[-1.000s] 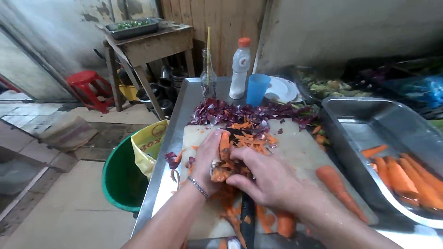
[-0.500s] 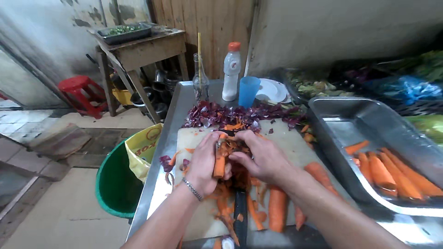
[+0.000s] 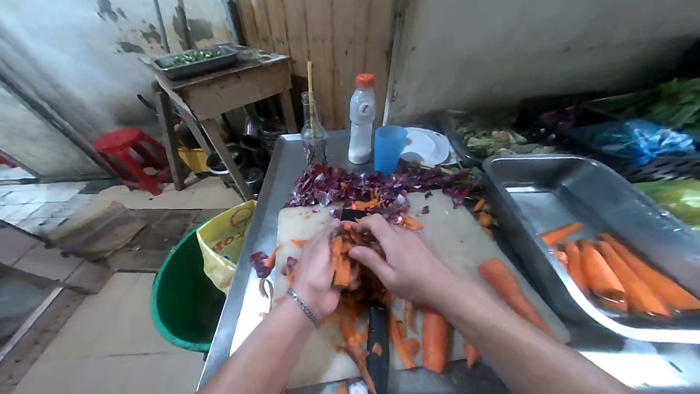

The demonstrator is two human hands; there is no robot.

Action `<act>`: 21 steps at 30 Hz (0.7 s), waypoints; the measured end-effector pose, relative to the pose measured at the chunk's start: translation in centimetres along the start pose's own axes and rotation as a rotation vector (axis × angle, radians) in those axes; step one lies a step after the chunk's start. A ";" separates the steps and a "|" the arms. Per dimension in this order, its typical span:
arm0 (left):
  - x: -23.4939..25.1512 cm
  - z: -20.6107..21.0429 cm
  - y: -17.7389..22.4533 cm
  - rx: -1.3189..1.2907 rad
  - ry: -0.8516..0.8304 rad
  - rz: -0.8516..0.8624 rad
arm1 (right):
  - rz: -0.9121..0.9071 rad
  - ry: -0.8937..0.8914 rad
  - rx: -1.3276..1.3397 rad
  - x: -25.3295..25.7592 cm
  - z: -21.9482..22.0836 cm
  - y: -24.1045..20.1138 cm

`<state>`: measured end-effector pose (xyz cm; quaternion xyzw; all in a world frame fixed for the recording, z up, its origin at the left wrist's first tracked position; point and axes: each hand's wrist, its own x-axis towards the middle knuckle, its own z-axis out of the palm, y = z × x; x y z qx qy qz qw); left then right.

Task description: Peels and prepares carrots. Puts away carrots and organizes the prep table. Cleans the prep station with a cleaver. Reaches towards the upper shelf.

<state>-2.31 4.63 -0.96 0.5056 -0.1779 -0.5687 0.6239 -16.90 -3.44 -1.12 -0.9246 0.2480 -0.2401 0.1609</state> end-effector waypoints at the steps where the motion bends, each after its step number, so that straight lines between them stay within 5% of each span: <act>1: -0.1 0.0 -0.1 0.011 -0.018 0.002 | 0.029 -0.017 -0.010 0.2 -0.1 0.3; 7: 0.1 -0.1 0.0 0.177 -0.046 0.050 | 0.345 -0.040 0.103 1.1 -2.7 3.2; 13: -0.2 -0.7 0.5 0.502 -0.107 0.136 | 0.431 -0.286 0.373 0.8 -6.8 4.9; 17: 0.2 -1.1 0.4 0.733 -0.113 0.234 | 0.501 -0.343 0.218 0.7 -7.4 4.9; 21: 0.0 -0.6 1.1 1.072 0.115 0.318 | 0.606 -0.382 0.193 0.9 -7.0 3.8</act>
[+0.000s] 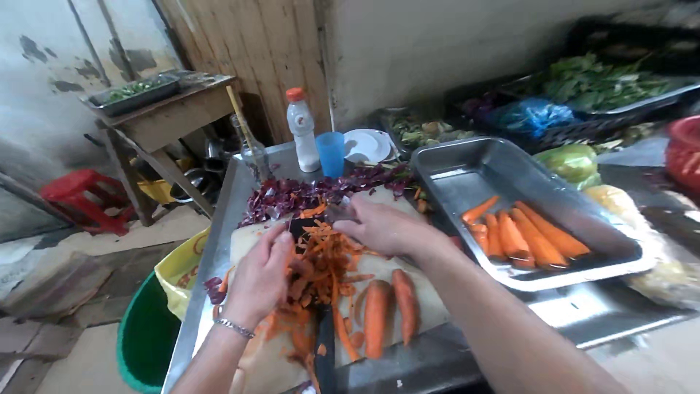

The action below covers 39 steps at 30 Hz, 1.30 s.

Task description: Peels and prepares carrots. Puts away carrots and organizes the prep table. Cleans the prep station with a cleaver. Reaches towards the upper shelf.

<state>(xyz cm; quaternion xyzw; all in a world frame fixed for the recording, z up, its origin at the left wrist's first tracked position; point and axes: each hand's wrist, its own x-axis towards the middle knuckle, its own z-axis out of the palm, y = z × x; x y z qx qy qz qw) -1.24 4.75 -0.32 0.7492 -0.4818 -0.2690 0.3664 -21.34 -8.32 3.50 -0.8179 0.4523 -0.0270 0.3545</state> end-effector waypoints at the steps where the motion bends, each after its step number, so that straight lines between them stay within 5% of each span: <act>1: -0.1 -0.2 0.6 0.118 0.050 0.014 | -0.018 0.001 -0.027 0.1 0.3 -0.1; 5: 0.5 -0.8 3.7 0.489 0.196 0.227 | -0.112 0.089 -0.168 0.4 1.3 0.3; 10: 0.8 1.1 10.7 0.582 0.192 0.534 | -0.160 0.073 -0.236 -0.1 1.7 0.2; 17: 3.7 10.6 20.6 0.652 -0.307 1.023 | -0.231 0.113 -0.073 -4.9 1.6 0.3; 21: 5.3 16.9 23.8 0.777 -0.547 1.044 | -0.522 0.783 -0.049 -4.1 6.5 4.7; 24: 5.5 17.8 24.6 0.648 -0.541 1.103 | -0.338 0.524 -0.027 -4.7 4.0 3.8; 26: 4.4 15.5 24.1 0.517 -0.416 1.152 | -0.317 0.554 -0.067 -1.6 3.4 3.4; 27: 3.6 13.6 23.3 0.445 -0.333 1.180 | -0.454 0.834 -0.121 3.3 5.2 5.0; 29: 2.0 9.4 20.5 0.326 -0.202 1.213 | -0.532 0.973 -0.152 9.2 5.4 5.7; 31: 0.3 6.0 16.3 0.324 -0.167 1.209 | -0.490 0.906 -0.121 9.1 3.5 5.4; 34: -0.7 4.2 8.9 0.611 -0.358 1.290 | -0.191 0.386 -0.083 1.2 -2.1 2.6; 39: -2.3 6.0 4.3 0.991 -0.597 1.347 | -0.228 0.429 -0.010 0.6 -1.9 2.3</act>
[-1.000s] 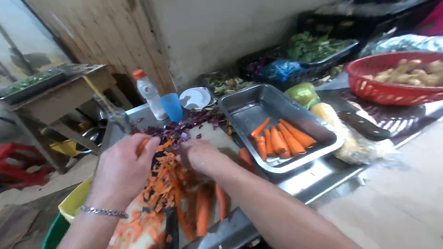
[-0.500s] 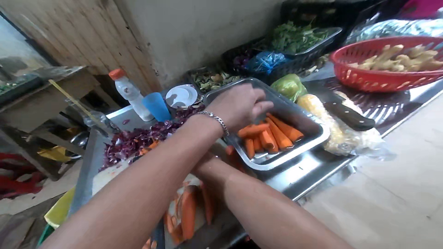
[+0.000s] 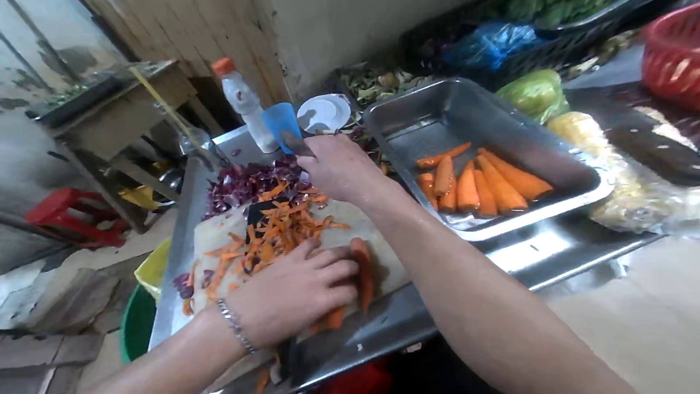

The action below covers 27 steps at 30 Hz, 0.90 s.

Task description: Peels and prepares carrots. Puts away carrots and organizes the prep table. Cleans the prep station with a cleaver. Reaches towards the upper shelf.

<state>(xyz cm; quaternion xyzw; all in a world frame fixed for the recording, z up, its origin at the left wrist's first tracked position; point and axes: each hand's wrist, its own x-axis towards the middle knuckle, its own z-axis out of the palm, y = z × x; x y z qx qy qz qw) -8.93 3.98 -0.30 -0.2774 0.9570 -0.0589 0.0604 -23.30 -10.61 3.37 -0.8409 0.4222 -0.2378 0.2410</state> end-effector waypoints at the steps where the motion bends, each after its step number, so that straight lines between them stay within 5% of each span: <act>1: 0.3 0.1 0.1 0.030 -0.009 0.001 | -0.002 0.011 0.019 0.0 0.0 -0.1; 5: 0.0 0.8 -1.3 0.068 0.122 -0.064 | -0.002 0.093 0.081 0.1 0.2 0.0; 11: -4.1 1.0 -2.5 -0.392 0.511 -0.532 | -0.013 0.171 0.202 0.2 0.2 0.2; 20: -5.1 3.6 -4.7 -1.036 1.123 -0.820 | -0.013 -0.262 0.521 -1.4 0.1 -2.0; 23: -5.3 2.2 -4.8 -1.024 1.323 -0.923 | -0.047 -0.351 0.651 -2.1 0.5 -2.7; 27: -5.7 0.7 -4.6 -1.179 1.306 -0.881 | -0.192 -0.381 0.634 -2.0 1.5 -2.7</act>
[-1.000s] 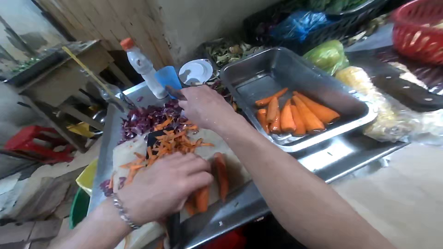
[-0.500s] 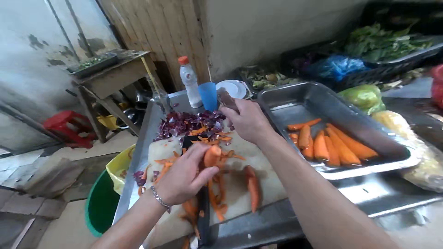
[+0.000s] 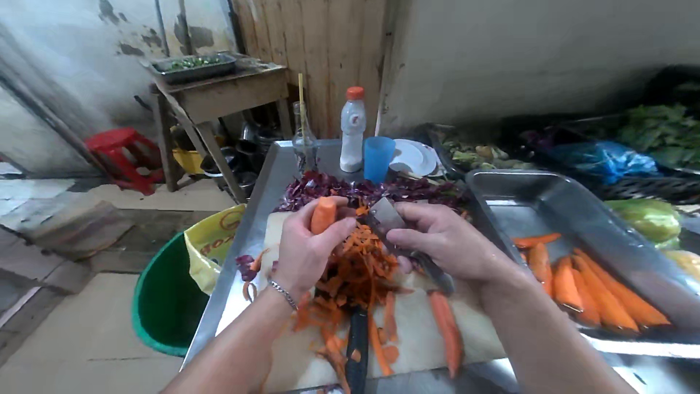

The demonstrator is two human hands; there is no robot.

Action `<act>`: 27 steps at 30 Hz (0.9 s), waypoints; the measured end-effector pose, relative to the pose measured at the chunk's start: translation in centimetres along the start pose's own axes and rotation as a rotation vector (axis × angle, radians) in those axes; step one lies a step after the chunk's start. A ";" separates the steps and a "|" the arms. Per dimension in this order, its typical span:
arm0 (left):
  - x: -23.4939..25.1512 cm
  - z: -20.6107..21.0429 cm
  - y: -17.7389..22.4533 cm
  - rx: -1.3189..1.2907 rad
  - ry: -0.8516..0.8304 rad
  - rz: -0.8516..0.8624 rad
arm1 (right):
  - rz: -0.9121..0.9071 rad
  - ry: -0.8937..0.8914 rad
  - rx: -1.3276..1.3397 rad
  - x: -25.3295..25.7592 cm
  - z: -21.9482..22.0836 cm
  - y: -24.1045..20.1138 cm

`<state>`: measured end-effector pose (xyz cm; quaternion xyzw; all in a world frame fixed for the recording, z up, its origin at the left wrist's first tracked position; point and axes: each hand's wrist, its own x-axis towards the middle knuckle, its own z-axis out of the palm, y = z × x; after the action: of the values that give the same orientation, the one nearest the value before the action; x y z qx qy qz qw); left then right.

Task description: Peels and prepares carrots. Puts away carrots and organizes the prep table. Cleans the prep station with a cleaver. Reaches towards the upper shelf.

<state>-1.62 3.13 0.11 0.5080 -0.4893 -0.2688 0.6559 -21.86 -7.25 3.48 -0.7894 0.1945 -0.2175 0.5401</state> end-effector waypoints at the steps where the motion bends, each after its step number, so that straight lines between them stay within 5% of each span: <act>1: -0.2 0.2 0.4 -0.001 -0.024 -0.026 | 0.008 0.002 -0.032 0.1 0.3 0.1; 8: -0.2 0.2 1.2 0.437 -0.027 -0.042 | 0.069 -0.040 -0.228 0.6 1.7 0.8; 27: 0.4 -0.1 1.0 0.744 -0.102 -0.168 | 0.324 -0.086 -0.423 2.1 2.9 0.7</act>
<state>-1.47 3.15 1.18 0.7356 -0.5422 -0.1504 0.3773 -18.57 -6.35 2.18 -0.8519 0.3364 -0.0489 0.3985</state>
